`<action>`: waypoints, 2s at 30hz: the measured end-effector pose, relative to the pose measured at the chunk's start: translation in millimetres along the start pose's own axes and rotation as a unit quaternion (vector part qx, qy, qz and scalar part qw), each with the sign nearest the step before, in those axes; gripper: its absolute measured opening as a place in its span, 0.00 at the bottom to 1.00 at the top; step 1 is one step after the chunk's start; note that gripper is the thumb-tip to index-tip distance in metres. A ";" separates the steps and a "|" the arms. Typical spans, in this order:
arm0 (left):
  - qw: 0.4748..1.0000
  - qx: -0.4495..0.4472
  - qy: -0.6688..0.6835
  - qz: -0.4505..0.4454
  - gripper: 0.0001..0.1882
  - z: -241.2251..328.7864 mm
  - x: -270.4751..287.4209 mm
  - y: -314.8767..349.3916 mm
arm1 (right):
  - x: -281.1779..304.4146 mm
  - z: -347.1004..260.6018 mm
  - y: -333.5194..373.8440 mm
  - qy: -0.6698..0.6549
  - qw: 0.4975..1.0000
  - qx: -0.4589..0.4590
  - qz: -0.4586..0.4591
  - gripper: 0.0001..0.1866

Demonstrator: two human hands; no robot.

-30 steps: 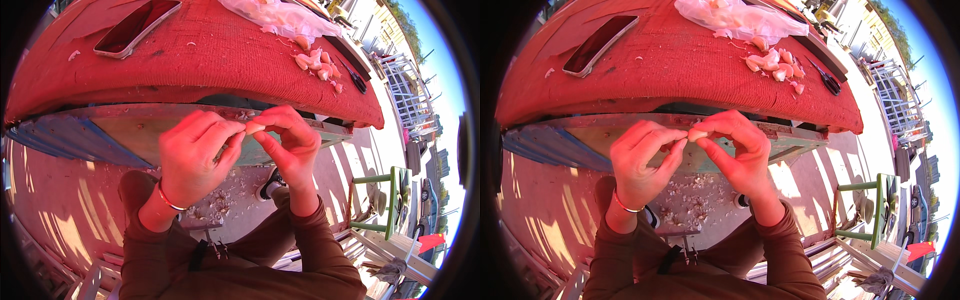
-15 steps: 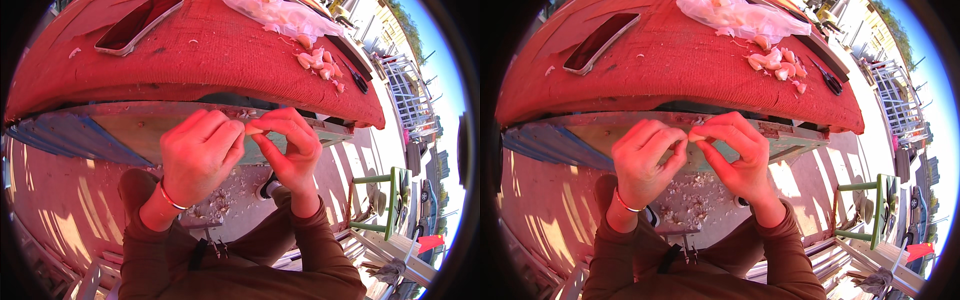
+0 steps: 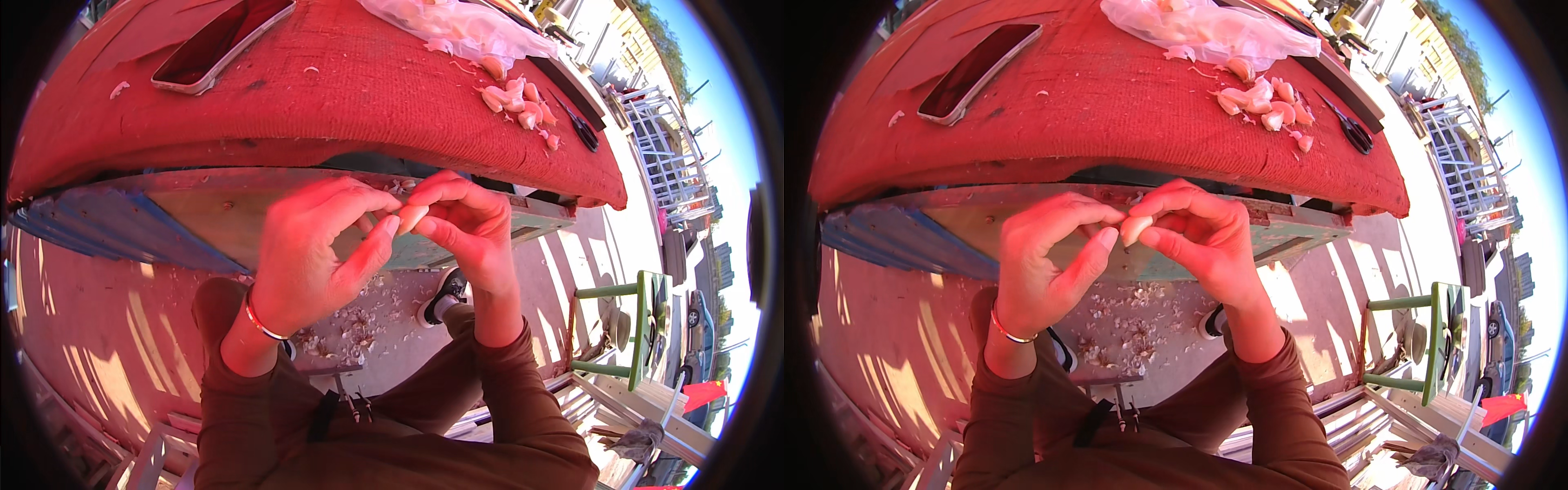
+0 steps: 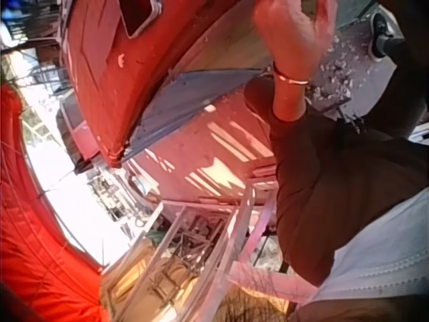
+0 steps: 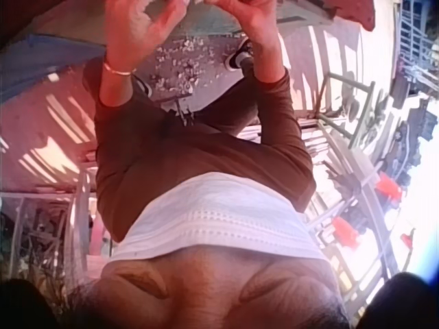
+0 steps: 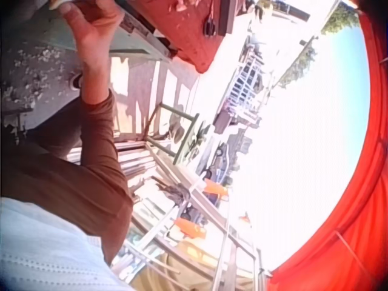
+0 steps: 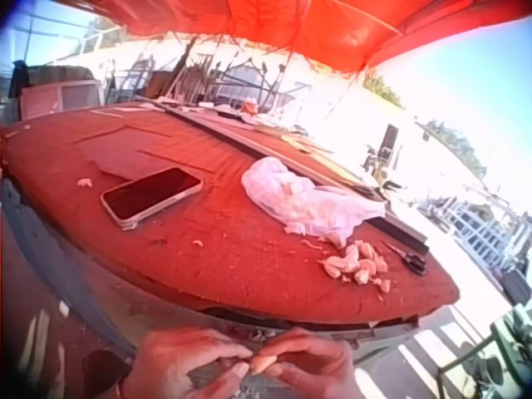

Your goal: The person peels garlic cloves by hand, removing the outer skin and placing the peeled cloves on a red cushioned surface. They then use scissors to trim the ends of the garlic cloves.

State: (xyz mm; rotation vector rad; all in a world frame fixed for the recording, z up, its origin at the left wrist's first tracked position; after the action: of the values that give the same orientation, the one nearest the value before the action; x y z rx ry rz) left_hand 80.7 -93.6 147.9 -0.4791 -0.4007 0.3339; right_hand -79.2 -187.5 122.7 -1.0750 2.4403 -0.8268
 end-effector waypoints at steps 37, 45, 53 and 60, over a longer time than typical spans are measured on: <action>0.992 -0.057 -0.067 0.089 0.14 6.5 -1.7 4.8 | -7.8 -17.0 -2.4 0.215 0.974 0.066 0.002 0.15; 0.989 -0.065 -0.090 0.100 0.14 4.4 -4.4 6.5 | -9.8 -19.8 -3.7 0.231 0.970 0.072 0.000 0.15; 0.986 -0.072 -0.123 0.086 0.15 4.5 -6.6 6.5 | -10.8 -20.1 -2.2 0.248 0.966 0.076 -0.002 0.16; 0.993 -0.029 -0.081 0.077 0.14 -4.9 -1.4 3.1 | -6.8 -8.7 -1.2 0.068 0.997 0.020 -0.021 0.13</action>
State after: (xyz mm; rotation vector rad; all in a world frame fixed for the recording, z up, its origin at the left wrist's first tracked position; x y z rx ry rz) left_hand 81.0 -93.4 142.0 -0.5425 -0.5332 0.5136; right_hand -78.6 -179.8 130.7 -1.0932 2.5068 -0.9877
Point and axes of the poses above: each hand's wrist, its own y-axis away from the middle knuckle, its own x-axis out of the back of the hand, z = x × y, the point moved 7 cm from there along -y, towards the middle knuckle, and after that the axes turned 13 degrees about x, right-handed, at the moved point
